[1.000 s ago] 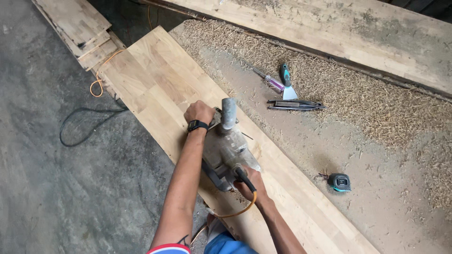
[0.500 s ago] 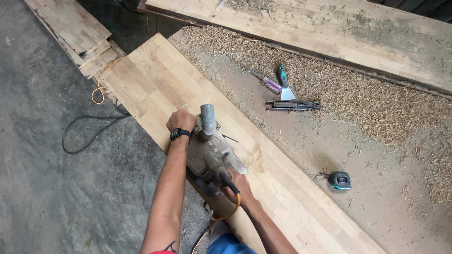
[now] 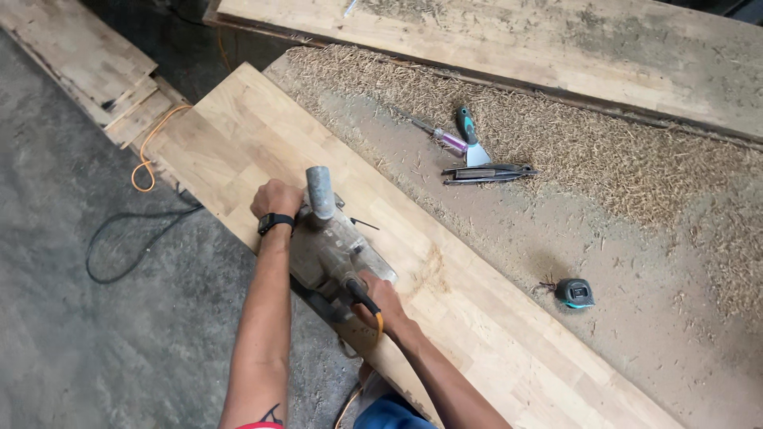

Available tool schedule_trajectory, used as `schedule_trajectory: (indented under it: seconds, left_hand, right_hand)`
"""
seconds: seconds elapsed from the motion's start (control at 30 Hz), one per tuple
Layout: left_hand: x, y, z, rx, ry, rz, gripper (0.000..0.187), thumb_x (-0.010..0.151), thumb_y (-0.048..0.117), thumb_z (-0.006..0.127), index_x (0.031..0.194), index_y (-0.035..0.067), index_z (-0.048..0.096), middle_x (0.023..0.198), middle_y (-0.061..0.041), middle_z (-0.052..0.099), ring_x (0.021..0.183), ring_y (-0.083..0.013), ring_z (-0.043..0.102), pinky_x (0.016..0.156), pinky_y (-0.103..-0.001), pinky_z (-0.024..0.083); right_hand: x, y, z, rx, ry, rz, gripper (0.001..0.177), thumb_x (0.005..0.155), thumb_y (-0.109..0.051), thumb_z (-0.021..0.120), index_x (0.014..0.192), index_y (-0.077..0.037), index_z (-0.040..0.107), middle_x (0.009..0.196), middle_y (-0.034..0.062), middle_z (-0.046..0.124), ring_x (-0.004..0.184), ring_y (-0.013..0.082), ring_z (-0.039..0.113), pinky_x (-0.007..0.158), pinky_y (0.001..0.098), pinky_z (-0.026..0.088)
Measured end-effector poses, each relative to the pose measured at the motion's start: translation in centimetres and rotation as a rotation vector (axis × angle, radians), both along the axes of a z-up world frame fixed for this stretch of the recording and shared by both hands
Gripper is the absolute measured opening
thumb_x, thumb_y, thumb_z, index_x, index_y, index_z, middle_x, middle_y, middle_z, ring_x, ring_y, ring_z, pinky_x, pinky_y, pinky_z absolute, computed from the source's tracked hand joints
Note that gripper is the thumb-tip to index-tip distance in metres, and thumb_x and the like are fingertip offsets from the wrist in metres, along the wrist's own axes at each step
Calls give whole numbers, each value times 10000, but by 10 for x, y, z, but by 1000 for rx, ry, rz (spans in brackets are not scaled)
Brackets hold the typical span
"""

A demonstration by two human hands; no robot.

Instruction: The person sands a wooden board using a power sander and then uses a blower to remove the dust from the sander and the workspace.

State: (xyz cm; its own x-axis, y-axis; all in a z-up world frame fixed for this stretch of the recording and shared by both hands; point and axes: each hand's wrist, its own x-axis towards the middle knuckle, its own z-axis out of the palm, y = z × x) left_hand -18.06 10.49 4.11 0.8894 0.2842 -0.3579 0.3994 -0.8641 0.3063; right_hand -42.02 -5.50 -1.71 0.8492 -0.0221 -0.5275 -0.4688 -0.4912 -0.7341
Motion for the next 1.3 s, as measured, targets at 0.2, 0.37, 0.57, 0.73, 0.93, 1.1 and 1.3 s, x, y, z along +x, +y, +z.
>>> schedule_trajectory:
  seconds: [0.2,0.37,0.57,0.73,0.93,1.1,1.3]
  left_hand:
    - [32,16,17,-11,-48,-14,396,851,177,558,1084,-44,789,1023,-250,773,1068,-464,709,911,-536,572]
    - [65,32,-4,17,-20,-23,377,842,193,574,1059,-25,792,1014,-226,780,1055,-435,722,902,-510,580]
    - [77,50,-18,-28,20,-12,401,880,289,582,1125,54,795,1094,-198,776,1127,-427,701,934,-525,571]
    - [91,80,-92,-125,13,65,416,851,342,548,1129,143,787,1118,-141,782,1162,-420,689,963,-541,573]
    - [-5,28,-48,-802,-347,477,326,833,368,607,557,194,622,529,-26,601,555,-159,577,539,-237,417]
    - [-4,33,-89,-1450,-573,261,303,913,178,622,636,138,509,616,15,488,613,-120,463,647,-286,375]
    - [-60,80,-65,-1373,-344,455,276,1067,294,484,1205,74,578,1212,-227,659,971,-355,673,663,-456,614]
  right_hand:
    - [35,30,-17,41,-6,-49,335,685,-294,687,1015,-245,670,941,146,741,1035,426,704,917,537,560]
    - [52,47,-6,41,-7,-63,348,676,-300,691,1014,-222,667,927,173,735,1011,452,704,892,558,559]
    - [63,50,-19,16,-31,-8,393,684,-241,690,1068,-158,669,959,219,738,1019,471,702,872,567,566]
    - [78,19,21,-206,-57,203,599,676,-158,716,1271,-127,648,953,257,739,995,488,720,875,605,585]
    - [59,-12,32,-592,-485,541,302,779,-93,638,1072,-86,566,776,197,692,760,424,719,675,567,561]
    - [20,-7,2,-792,-441,523,559,860,8,670,1374,19,454,1187,301,623,1037,408,641,872,527,557]
    - [-13,43,-27,-779,-146,611,586,989,-110,664,1458,10,335,1078,244,693,899,349,710,852,548,575]
